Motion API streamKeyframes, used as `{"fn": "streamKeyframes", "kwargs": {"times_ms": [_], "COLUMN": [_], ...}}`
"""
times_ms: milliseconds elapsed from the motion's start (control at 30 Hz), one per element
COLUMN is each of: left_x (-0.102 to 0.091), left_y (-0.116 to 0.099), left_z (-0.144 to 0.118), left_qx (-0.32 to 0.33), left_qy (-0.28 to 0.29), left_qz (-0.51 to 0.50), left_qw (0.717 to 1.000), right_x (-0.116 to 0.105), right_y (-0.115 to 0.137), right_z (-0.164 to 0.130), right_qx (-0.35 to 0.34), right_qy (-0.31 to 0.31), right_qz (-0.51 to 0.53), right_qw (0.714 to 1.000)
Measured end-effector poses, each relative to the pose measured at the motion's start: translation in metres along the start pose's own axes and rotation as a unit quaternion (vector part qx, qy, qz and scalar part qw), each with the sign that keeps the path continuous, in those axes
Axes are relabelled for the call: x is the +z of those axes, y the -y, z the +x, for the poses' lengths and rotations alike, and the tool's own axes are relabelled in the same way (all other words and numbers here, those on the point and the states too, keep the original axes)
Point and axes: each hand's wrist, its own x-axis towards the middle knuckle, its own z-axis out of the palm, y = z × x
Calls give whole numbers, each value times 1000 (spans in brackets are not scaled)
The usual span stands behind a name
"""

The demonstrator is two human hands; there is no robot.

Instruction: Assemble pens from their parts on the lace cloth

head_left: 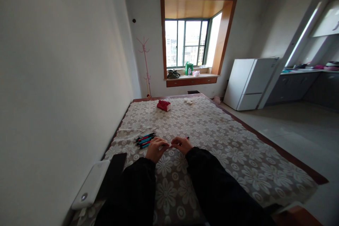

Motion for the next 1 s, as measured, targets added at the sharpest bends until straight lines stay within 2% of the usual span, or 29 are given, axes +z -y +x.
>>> {"fn": "streamKeyframes", "kwargs": {"times_ms": [267, 633, 1000], "left_x": [0, 1, -1], "left_y": [0, 2, 0], "left_z": [-1, 0, -1], "left_qx": [4, 14, 23], "left_qy": [9, 6, 14], "left_qz": [6, -1, -4], "left_qw": [1000, 1000, 1000], "right_x": [2, 0, -1], "right_y": [-8, 5, 7], "right_z": [0, -3, -3], "right_qx": [-13, -36, -53], "right_qy": [-8, 0, 7], "right_qz": [-9, -57, -125], "right_qw": [1000, 998, 991]}}
